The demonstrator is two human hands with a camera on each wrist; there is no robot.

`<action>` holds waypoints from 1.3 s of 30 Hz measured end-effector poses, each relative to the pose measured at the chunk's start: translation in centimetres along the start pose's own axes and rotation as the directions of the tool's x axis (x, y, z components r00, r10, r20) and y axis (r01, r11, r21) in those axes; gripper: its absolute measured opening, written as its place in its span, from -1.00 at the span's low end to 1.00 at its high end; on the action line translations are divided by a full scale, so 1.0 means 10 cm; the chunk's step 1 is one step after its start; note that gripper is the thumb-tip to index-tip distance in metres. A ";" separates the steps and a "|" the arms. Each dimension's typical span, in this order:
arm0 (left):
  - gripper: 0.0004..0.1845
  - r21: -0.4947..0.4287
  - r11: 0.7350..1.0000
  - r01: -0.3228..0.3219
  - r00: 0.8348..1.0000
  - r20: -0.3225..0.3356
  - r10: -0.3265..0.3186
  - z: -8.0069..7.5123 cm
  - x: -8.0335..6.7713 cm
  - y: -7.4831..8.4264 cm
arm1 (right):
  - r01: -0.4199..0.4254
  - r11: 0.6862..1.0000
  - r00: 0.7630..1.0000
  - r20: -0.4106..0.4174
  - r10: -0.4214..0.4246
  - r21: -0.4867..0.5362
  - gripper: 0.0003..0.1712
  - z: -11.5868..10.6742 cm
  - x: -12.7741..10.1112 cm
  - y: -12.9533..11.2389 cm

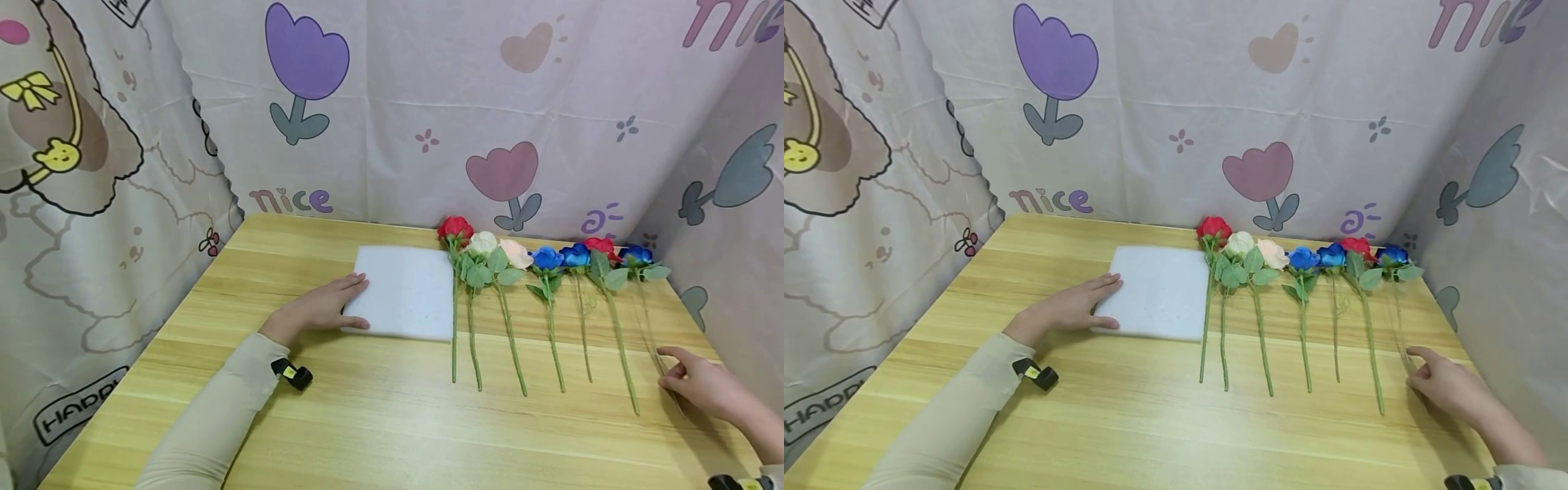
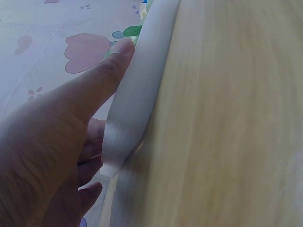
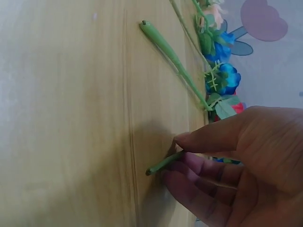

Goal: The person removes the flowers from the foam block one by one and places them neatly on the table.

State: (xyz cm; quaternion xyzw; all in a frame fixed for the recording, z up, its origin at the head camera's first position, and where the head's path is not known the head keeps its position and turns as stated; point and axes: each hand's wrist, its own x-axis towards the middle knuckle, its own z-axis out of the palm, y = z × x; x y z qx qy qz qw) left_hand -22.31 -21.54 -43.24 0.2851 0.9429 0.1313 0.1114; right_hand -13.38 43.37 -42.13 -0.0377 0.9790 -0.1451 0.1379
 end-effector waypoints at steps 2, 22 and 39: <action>0.17 0.001 1.000 -0.001 1.000 -0.001 0.001 0.00 0.00 0.00 | 0.005 1.000 1.000 -0.017 -0.005 -0.005 -0.37 0.00 0.00 0.00; 0.16 0.007 1.000 -0.005 1.000 -0.006 0.005 0.01 0.00 0.00 | 0.021 0.999 1.000 -0.014 -0.021 -0.028 -0.35 -0.04 0.02 -0.02; 0.17 0.013 1.000 -0.018 1.000 -0.002 0.018 -0.02 0.00 0.00 | 0.008 0.998 1.000 -0.010 -0.007 0.065 -0.28 -0.09 0.00 -0.11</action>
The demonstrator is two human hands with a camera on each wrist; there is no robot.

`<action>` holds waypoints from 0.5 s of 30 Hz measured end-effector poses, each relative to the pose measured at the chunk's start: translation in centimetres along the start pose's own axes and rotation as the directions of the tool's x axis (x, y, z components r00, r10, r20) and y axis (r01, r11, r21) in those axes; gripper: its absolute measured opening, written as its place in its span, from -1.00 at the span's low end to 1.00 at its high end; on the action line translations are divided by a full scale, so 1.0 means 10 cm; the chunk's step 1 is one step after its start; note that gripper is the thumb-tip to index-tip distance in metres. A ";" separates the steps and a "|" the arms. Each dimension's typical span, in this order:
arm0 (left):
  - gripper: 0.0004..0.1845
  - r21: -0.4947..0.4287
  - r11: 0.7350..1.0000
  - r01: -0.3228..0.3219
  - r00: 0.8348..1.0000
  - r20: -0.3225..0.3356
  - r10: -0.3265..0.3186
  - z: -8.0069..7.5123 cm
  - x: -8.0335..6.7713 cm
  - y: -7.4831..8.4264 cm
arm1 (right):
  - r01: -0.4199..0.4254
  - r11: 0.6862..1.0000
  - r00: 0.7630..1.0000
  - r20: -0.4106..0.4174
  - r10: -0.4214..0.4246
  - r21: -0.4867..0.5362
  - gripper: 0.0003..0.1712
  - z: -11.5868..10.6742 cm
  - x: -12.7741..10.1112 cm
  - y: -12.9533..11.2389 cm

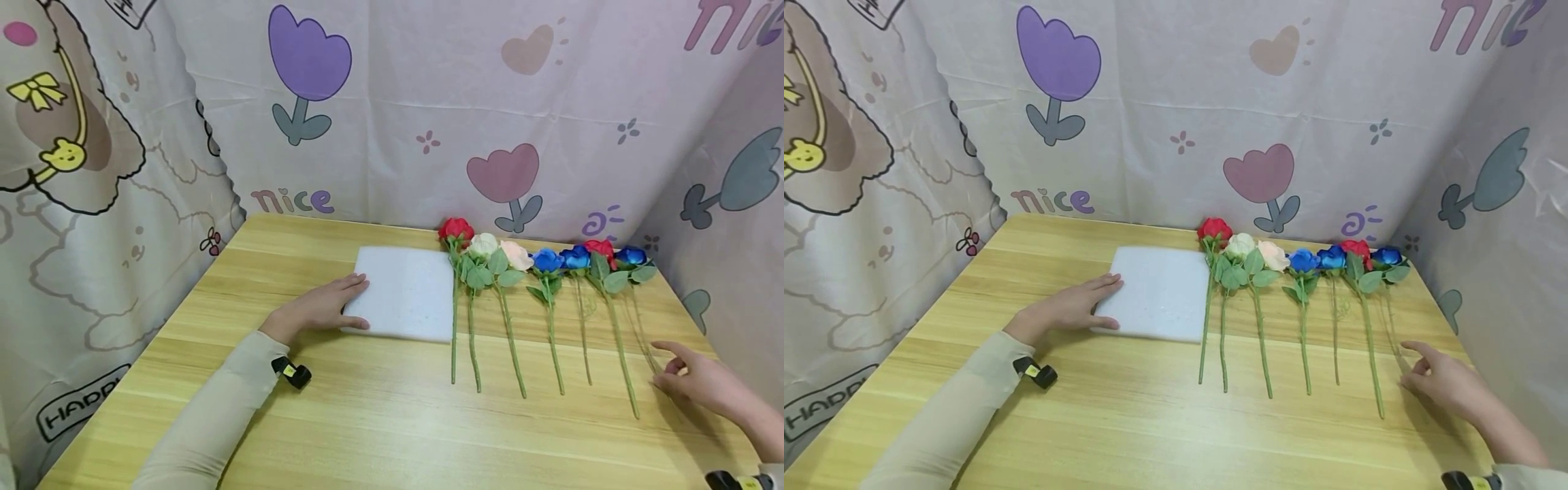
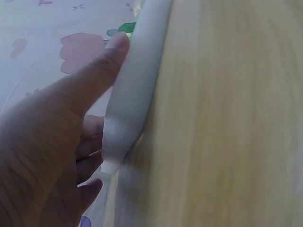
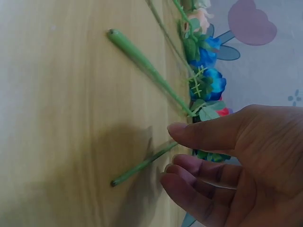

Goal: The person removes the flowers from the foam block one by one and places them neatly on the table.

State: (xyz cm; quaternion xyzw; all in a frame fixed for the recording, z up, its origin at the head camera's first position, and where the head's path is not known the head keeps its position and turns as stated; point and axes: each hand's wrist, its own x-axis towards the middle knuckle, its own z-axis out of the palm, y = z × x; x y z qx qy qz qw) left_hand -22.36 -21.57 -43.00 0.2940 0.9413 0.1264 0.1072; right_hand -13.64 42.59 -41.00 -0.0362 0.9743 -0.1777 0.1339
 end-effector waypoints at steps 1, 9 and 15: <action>0.16 0.007 1.000 -0.002 1.000 0.003 0.002 -0.01 0.01 0.00 | -0.004 1.000 1.000 -0.006 0.004 0.001 -0.30 -0.01 0.01 -0.02; 0.11 0.060 0.998 0.000 1.000 0.020 -0.002 -0.11 0.08 0.00 | 0.084 0.996 0.995 -0.051 -0.086 -0.026 -0.33 -0.08 0.10 -0.22; 0.06 0.070 0.998 -0.003 1.000 0.007 0.003 -0.17 0.10 -0.03 | 0.175 0.979 0.976 -0.116 -0.187 -0.108 -0.34 -0.11 0.22 -0.43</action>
